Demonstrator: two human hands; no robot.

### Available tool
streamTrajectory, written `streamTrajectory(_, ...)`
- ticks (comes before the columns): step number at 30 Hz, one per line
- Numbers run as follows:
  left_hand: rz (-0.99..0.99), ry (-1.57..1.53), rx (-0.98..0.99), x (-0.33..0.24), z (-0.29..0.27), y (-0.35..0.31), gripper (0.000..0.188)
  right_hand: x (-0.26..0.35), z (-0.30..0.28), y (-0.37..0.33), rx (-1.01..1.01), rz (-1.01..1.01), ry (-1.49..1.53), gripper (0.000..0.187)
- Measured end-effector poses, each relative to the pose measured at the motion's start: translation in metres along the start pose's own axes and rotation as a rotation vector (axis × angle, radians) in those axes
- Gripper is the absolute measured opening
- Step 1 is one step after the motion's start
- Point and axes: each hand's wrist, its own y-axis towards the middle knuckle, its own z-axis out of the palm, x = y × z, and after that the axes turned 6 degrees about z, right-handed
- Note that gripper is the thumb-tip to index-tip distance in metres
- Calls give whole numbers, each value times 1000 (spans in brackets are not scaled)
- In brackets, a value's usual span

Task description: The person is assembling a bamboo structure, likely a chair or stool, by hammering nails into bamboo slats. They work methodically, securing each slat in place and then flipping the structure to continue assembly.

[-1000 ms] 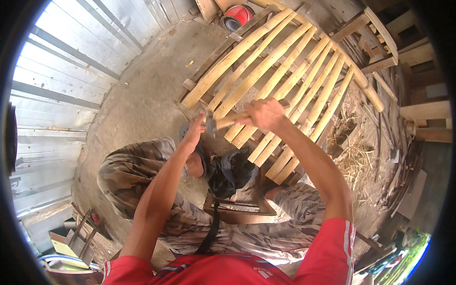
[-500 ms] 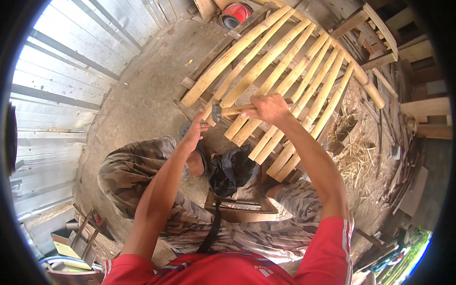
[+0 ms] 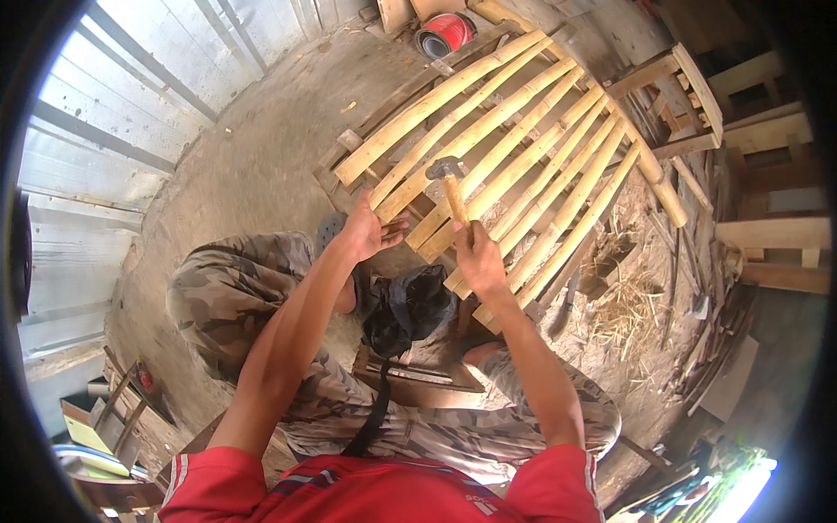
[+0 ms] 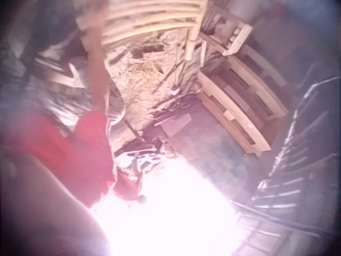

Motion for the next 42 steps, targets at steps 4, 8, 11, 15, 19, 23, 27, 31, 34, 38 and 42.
streamTrajectory(4, 32, -95, 32, 0, -2, 3, 54, 10, 24, -11, -51, -106, 48, 38)
streamTrajectory(8, 2, -217, 33, -6, -2, 0, 49, 22, 38, -5, -21, -63, -66, 44)
streamTrajectory(11, -21, -260, 44, -7, -5, -2, 53, 43, 29, -19, -53, -104, 71, 43)
streamTrajectory(15, -63, -292, 39, -10, -5, 1, 53, 42, 38, -21, -165, -198, 85, 42)
streamTrajectory(19, -47, -306, 66, -9, -4, -1, 52, 33, 45, -9, -104, -118, -82, 41)
streamTrajectory(23, -70, -351, 88, -11, -11, 4, 51, 55, 33, -28, -141, -138, 65, 42)
streamTrajectory(27, -57, -317, 78, -11, -7, 0, 50, 62, 57, -32, -79, 24, 194, 33)
streamTrajectory(31, -91, -267, 79, -15, -9, 0, 49, 50, 67, -16, -212, -43, 40, 38)
streamTrajectory(34, -52, -185, 84, -15, -10, -2, 50, 60, 43, -19, -209, -54, 59, 39)
streamTrajectory(38, 86, 56, -39, -7, -2, -1, 52, 45, 5, -5, -182, -197, -58, 42)
streamTrajectory(42, 308, 466, -362, 2, 3, 7, 55, 22, -21, 8, -159, -350, -388, 42)
